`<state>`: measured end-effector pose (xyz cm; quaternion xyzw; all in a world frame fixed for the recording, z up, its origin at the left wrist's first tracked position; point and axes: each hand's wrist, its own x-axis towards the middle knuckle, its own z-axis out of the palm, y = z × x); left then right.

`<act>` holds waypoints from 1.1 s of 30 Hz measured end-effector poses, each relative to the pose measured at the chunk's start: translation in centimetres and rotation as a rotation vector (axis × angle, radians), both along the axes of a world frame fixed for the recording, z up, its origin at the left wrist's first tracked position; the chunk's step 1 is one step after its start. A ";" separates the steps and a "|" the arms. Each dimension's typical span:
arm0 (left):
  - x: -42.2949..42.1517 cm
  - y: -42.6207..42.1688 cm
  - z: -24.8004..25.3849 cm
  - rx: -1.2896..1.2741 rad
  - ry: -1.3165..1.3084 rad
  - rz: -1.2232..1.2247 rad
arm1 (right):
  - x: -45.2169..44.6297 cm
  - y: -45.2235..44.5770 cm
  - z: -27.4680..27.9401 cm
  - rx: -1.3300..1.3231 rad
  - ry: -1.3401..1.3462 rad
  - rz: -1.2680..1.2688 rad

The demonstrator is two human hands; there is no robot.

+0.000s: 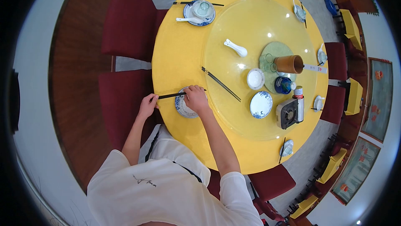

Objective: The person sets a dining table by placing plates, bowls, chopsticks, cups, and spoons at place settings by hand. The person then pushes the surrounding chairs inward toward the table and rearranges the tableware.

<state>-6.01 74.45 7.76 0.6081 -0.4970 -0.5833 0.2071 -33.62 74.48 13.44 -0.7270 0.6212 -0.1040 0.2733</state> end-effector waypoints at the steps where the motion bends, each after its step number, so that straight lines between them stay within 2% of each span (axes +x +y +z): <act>1: 0.1 0.1 0.2 0.009 -0.011 0.004 | 0.3 0.0 -0.2 0.001 0.014 0.007; 5: 0.1 -0.1 0.8 0.026 -0.032 0.029 | 1.0 -0.4 -0.9 -0.014 0.037 0.015; 8: 0.1 0.2 -1.1 -0.015 -0.068 0.028 | 1.1 -0.4 -1.3 -0.043 0.055 0.014; 15: -1.3 2.3 -1.8 0.035 -0.058 0.032 | 1.0 -0.3 -1.1 -0.059 0.130 0.021; 24: -2.1 6.7 -2.3 0.134 -0.069 0.071 | 0.7 2.2 -0.3 -0.204 0.007 -0.174; 30: -3.0 6.9 -2.1 0.188 -0.015 0.086 | -0.4 3.0 -0.1 -0.030 -0.034 -0.424; 33: -3.1 6.5 -1.8 0.225 0.012 0.102 | -0.5 2.7 -0.3 -0.004 -0.074 -0.418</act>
